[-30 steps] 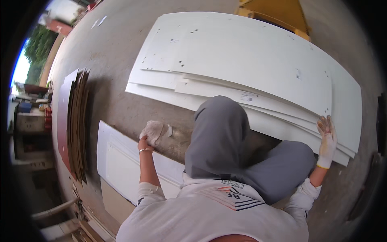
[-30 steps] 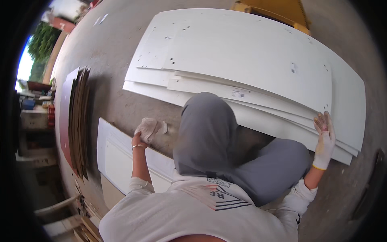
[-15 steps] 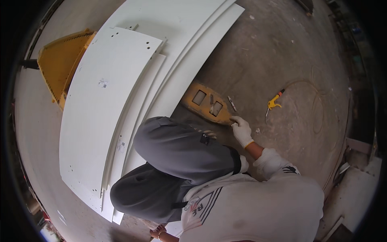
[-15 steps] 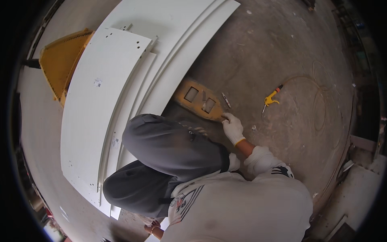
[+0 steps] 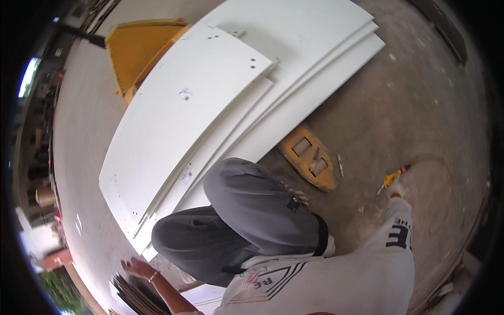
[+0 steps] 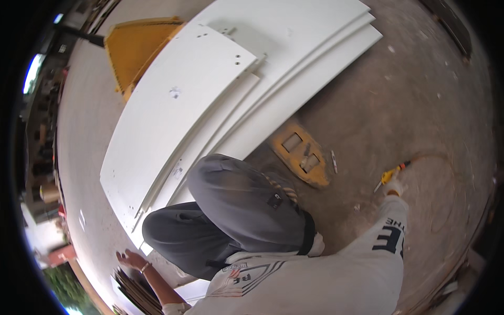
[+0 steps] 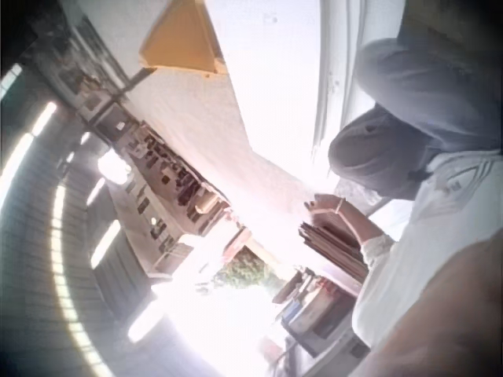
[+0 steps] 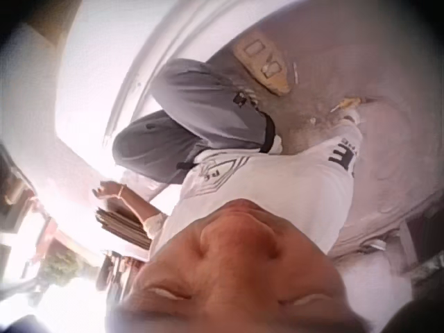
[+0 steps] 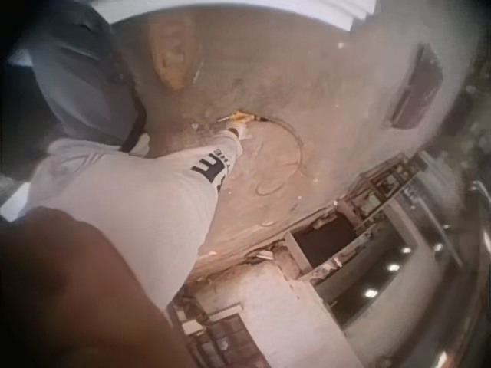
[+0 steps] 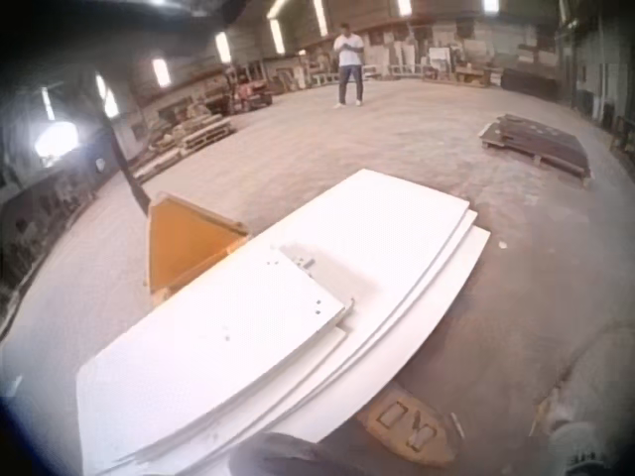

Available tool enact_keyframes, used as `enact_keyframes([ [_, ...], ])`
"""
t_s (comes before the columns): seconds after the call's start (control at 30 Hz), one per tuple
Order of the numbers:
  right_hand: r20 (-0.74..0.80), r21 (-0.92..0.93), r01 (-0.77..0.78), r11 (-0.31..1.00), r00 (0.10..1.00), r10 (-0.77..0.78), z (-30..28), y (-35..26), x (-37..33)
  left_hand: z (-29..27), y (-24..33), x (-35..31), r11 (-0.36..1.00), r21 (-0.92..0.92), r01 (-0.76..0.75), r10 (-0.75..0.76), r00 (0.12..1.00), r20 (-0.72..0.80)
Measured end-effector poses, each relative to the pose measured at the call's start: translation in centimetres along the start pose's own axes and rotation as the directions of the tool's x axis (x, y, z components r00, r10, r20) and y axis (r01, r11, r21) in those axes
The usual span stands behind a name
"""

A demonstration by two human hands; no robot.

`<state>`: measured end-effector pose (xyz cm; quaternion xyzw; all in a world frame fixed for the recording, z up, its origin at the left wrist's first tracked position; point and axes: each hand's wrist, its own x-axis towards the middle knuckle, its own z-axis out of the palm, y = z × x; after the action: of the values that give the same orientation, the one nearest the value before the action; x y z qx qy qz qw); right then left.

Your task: The person uses a utility knife to trim the edges of stacked white panels, then wipes the surfaces with a cloth. The person also uses a yellow tool to pry or separate a panel from the stack.

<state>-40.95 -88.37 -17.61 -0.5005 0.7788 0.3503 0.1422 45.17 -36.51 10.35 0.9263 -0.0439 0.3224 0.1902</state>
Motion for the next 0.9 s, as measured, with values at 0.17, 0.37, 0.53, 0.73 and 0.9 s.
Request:
enact_keyframes([
  [0.17,-0.074,-0.098,0.085,0.992,0.993,-0.092,4.0,-1.5,-0.8,1.3,18.1,-0.8,0.891,-0.26,-0.371,0.401,0.914,0.069],
  [0.37,-0.147,-0.127,0.136,0.982,0.977,-0.155,2.2,-2.8,-3.1,2.2,23.8,-2.9,0.769,-0.408,-0.491,0.574,0.812,0.105],
  [0.53,-0.269,0.021,0.321,0.947,0.914,-0.304,-5.0,-5.9,-6.0,0.1,28.1,-3.1,0.684,-0.595,-0.422,0.604,0.785,0.137],
  [0.73,-0.81,0.303,0.76,0.575,0.524,-0.265,-21.1,-10.8,-15.1,1.1,38.4,-7.7,0.282,-0.907,-0.314,0.919,0.359,0.162],
  [0.9,-0.794,-0.016,0.99,0.143,0.075,-0.603,-32.8,-14.4,-31.6,-2.6,46.3,-14.1,0.025,-0.999,0.026,0.996,0.081,0.027],
])
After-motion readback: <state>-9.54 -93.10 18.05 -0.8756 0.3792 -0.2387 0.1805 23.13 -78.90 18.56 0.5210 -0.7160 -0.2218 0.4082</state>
